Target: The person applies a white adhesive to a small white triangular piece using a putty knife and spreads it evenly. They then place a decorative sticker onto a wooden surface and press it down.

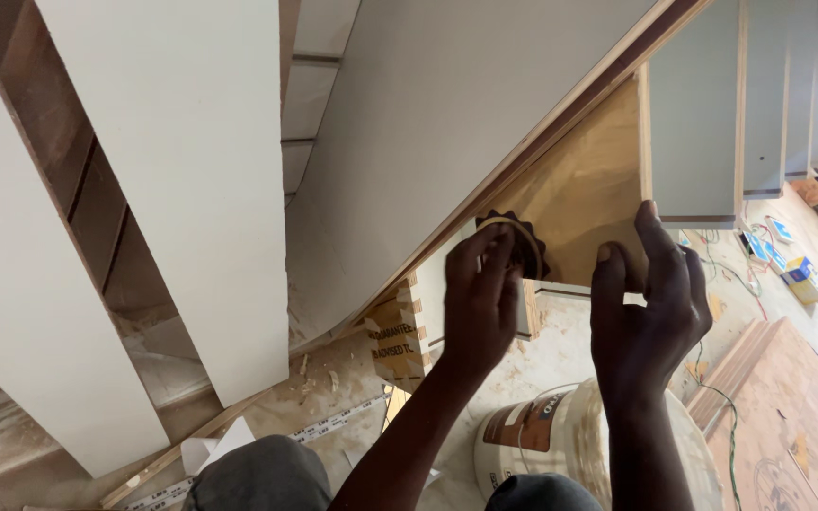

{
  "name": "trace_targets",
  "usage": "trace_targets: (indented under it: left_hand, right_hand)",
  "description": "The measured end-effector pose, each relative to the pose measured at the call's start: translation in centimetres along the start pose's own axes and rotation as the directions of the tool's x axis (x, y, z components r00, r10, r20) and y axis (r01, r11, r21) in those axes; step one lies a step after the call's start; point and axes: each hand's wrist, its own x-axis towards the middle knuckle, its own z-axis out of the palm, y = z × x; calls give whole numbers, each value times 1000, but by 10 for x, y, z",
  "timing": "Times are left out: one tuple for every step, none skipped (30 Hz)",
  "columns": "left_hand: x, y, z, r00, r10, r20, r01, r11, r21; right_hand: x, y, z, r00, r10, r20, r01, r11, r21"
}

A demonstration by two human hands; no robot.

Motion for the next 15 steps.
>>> trace_targets:
  left_hand:
    - [7, 8, 0, 1000, 24, 20, -23, 1000, -14]
    - [15, 15, -1, 998, 45, 43, -44, 999, -25]
    - [25, 20, -1, 996, 70, 61, -66, 996, -57]
    - [37, 25, 0, 992, 95, 79, -88, 992, -87]
    - [49, 29, 1, 988, 121, 97, -110, 987, -118]
    - [61, 33, 5, 985, 155, 82, -147, 984, -102]
    - [71, 35, 11, 980, 189, 67, -183, 979, -84]
    - [77, 37, 14, 974, 218, 57, -213, 974, -70]
    - [80, 35, 15, 975, 214, 68, -209, 976, -65]
    - [78, 31, 14, 977, 199, 81, -195, 979, -56]
    - [74, 27, 14, 979, 184, 94, -180, 983, -47]
    - [68, 24, 11, 981, 171, 87, -168, 985, -35]
    - [59, 23, 6, 984, 158, 81, -157, 987, -24]
    - [58, 20, 4, 985, 160, 72, -159, 987, -16]
    - [60, 18, 3, 981, 176, 78, -177, 984, 2]
  right_hand:
    - [0, 0, 0, 1000, 2, -4, -2, 1000, 8]
    - [0, 0, 0, 1000, 16, -6, -16, 1000, 16]
    - [1, -1, 1, 1000, 31, -7, -30, 999, 25]
    - [2, -1, 1, 999, 44, -8, -44, 998, 35]
    - [2, -2, 0, 999, 46, -1, -46, 998, 38]
    - [3, -3, -2, 999, 45, 2, -45, 998, 38]
    - [4, -3, -2, 999, 44, 6, -44, 998, 38]
    - [5, -3, -3, 999, 46, 6, -46, 998, 50]
    - [5, -2, -2, 999, 48, 7, -49, 997, 62]
    - [3, -2, -2, 998, 54, 18, -56, 996, 74]
    - [2, -1, -3, 999, 49, 24, -50, 997, 61]
    - [1, 0, -2, 999, 42, 20, -43, 998, 51]
    - [1, 1, -2, 999, 35, 16, -35, 999, 42]
    - [3, 1, -2, 1000, 29, 3, -29, 998, 61]
    - [4, 2, -1, 1000, 24, -11, -23, 996, 81]
